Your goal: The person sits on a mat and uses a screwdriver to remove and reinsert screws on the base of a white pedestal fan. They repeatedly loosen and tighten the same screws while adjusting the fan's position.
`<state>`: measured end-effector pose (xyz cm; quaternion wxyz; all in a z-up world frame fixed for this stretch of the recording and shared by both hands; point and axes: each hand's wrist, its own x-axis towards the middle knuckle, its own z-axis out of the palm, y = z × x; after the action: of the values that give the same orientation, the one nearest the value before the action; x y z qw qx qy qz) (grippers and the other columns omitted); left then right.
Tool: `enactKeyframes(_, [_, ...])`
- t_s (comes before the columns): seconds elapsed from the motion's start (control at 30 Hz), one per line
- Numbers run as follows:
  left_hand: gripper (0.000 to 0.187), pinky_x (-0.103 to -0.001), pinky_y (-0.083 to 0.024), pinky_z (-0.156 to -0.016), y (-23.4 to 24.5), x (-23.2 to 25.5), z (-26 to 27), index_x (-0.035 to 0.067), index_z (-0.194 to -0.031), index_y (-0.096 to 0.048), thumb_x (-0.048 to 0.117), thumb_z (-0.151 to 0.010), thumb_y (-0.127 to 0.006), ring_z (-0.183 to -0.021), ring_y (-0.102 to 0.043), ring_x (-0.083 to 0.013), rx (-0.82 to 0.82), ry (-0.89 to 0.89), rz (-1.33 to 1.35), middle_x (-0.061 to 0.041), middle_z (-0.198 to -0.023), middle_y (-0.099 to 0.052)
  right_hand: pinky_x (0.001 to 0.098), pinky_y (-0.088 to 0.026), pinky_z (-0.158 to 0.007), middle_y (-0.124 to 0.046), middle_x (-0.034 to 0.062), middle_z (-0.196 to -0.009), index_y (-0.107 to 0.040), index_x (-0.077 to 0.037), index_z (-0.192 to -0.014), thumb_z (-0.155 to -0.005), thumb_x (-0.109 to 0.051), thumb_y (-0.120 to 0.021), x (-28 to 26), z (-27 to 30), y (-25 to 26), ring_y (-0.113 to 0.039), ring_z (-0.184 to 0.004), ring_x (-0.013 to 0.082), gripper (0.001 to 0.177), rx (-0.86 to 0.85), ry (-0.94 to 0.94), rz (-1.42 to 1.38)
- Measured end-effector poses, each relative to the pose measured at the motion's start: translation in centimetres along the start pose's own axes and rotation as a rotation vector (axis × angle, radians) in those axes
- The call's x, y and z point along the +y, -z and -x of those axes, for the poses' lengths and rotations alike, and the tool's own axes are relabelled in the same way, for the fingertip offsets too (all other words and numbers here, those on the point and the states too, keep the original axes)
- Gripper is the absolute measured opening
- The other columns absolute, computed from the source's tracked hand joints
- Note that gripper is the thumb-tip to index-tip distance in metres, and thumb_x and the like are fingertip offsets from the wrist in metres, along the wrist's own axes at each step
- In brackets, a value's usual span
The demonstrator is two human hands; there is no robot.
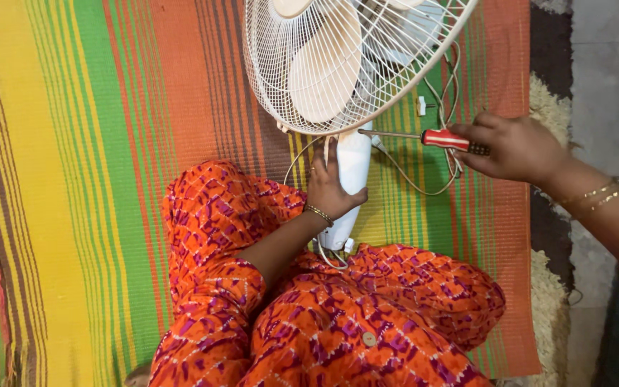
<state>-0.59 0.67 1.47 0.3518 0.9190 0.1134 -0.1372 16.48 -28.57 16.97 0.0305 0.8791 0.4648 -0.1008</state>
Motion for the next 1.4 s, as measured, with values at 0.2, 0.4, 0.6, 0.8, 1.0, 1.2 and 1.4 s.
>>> enactKeyframes(0.2, [0.133, -0.06, -0.046, -0.104, -0.4, -0.2, 0.1, 0.013, -0.162, 0.0, 0.058, -0.067, -0.082, -0.141, -0.033, -0.0554, 0.051, -0.017, 0.015, -0.036, -0.157, -0.019, 0.0252, -0.023, -0.031, -0.06, 0.0058, -0.062, -0.067, -0.002, -0.092, -0.098, -0.035, -0.062, 3.1, -2.3, -2.7, -0.034, -0.036, 0.0075, 0.034, -0.567, -0.942, -1.496])
enactKeyframes(0.4, [0.134, -0.061, -0.046, -0.103, -0.3, -0.2, 0.2, 0.019, -0.164, 0.002, 0.058, -0.067, -0.083, -0.14, -0.033, -0.0563, 0.042, -0.029, 0.014, -0.038, -0.153, -0.021, 0.0271, -0.022, -0.033, -0.061, 0.0077, -0.064, -0.063, 0.0, -0.09, -0.098, -0.032, -0.066, 2.0, -1.9, -2.4, -0.033, -0.038, 0.0093, 0.034, -0.473, -0.84, -1.431])
enactKeyframes(0.6, [0.133, -0.059, -0.046, -0.103, -0.8, -0.6, 0.1, 0.023, -0.163, -0.002, 0.055, -0.065, -0.085, -0.137, -0.036, -0.057, 0.1, -0.062, 0.05, -0.037, -0.153, -0.022, 0.0362, -0.049, -0.064, -0.066, 0.0042, -0.093, -0.073, -0.018, -0.122, -0.09, -0.035, -0.072, -1.4, 0.1, -0.8, -0.059, -0.075, 0.0209, 0.036, 0.177, -0.074, -0.083])
enactKeyframes(0.8, [0.134, -0.056, -0.045, -0.109, -0.4, -0.6, 0.2, 0.023, -0.163, -0.007, 0.056, -0.062, -0.087, -0.14, -0.037, -0.0542, 0.138, -0.066, 0.086, -0.032, -0.156, -0.022, 0.0366, -0.045, -0.077, -0.066, -0.0088, -0.105, -0.073, -0.035, -0.127, -0.099, -0.019, -0.072, -3.4, -1.1, 0.6, -0.058, -0.088, 0.0157, 0.032, 0.466, 0.05, 0.588])
enactKeyframes(1.0, [0.147, -0.052, -0.044, -0.108, 1.5, 0.2, -1.6, 0.006, -0.159, -0.006, 0.075, -0.06, -0.09, -0.141, -0.039, -0.0472, 0.1, 0.001, 0.136, -0.031, -0.154, -0.032, 0.0371, -0.044, -0.081, -0.067, -0.0053, -0.107, -0.073, -0.032, -0.127, -0.099, -0.029, -0.07, -7.5, 1.4, 0.4, -0.061, -0.097, 0.0171, 0.029, 0.53, -0.033, 0.677])
enactKeyframes(1.2, [0.14, -0.046, -0.05, -0.104, 0.9, 0.3, -3.2, 0.003, -0.158, -0.018, 0.062, -0.054, -0.091, -0.132, -0.053, -0.0408, 0.026, 0.121, 0.189, -0.028, -0.147, -0.046, 0.042, -0.051, -0.089, -0.068, 0.0029, -0.108, -0.068, -0.017, -0.116, -0.089, -0.018, -0.077, -9.5, 6.6, -8.2, -0.064, -0.102, 0.0241, 0.028, 0.742, -0.477, 0.046])
enactKeyframes(1.4, [0.131, -0.046, -0.045, -0.108, -0.4, -3.0, -4.1, 0.0, -0.155, -0.027, 0.047, -0.056, -0.1, -0.132, -0.049, -0.0422, 0.134, -0.061, 0.456, -0.03, -0.145, -0.046, 0.0313, -0.035, -0.052, -0.059, 0.0062, -0.084, -0.06, -0.008, -0.107, -0.099, -0.017, -0.077, -13.7, 5.9, -18.7, -0.048, -0.065, 0.0158, 0.021, 0.744, -1.126, -1.519])
